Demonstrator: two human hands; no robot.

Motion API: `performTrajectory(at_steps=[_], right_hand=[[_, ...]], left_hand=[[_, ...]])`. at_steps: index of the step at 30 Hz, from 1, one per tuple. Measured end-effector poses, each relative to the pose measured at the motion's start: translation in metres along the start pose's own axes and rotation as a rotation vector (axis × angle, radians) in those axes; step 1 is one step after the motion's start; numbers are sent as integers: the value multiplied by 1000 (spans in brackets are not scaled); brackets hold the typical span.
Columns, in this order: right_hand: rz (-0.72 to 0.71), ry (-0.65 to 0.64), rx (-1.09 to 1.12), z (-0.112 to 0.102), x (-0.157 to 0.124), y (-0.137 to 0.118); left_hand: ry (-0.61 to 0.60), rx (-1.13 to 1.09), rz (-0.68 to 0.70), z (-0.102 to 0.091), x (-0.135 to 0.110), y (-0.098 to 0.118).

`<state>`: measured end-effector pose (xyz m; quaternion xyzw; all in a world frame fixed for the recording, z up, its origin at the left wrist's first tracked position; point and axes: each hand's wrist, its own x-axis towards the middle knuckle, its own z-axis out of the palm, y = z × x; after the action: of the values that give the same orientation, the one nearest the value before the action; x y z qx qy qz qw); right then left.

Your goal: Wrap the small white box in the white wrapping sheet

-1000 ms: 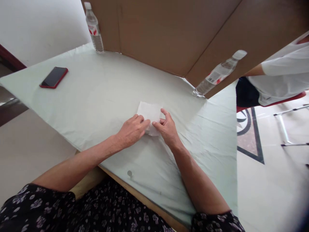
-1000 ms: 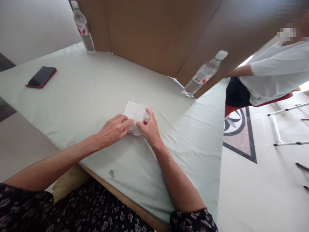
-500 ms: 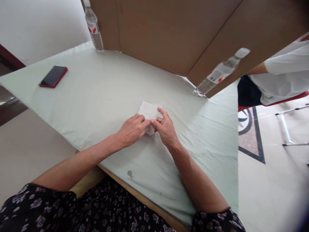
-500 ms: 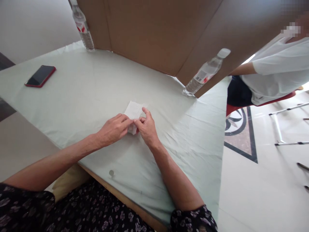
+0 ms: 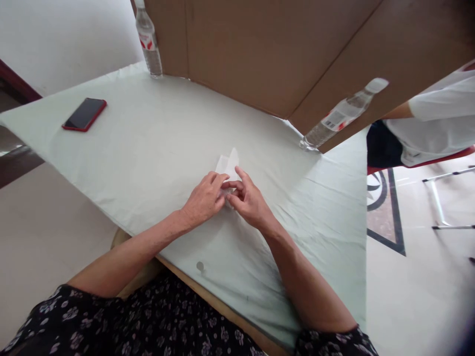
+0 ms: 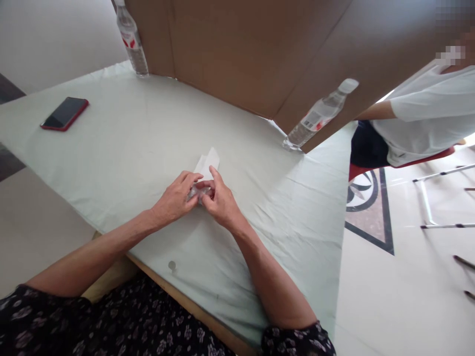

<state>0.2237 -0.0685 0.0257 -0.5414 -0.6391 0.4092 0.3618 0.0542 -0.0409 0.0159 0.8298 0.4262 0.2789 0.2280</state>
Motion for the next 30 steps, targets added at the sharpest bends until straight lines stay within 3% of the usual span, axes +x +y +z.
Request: performTrajectory(at_steps=[6,10,15,20,27,30], right_hand=[[-71,-60,-241,-1,-3,-5],[-78,-88,-348,-2,1,-5],[-98,-157,-225,-14,3,-1],[-54,26,-99,-24,8,7],[-64,128,-4,-29,19,18],[91,215,86,-37,25,24]], left_hand=[[108,-244,-180,1,-2,-1],[138,-287,-268,0,2,6],[117,-235,-260,3,7,7],[103,-169,-208,4,5,5],[23,57,-49,6,5,3],[18,83,-26,7,6,-1]])
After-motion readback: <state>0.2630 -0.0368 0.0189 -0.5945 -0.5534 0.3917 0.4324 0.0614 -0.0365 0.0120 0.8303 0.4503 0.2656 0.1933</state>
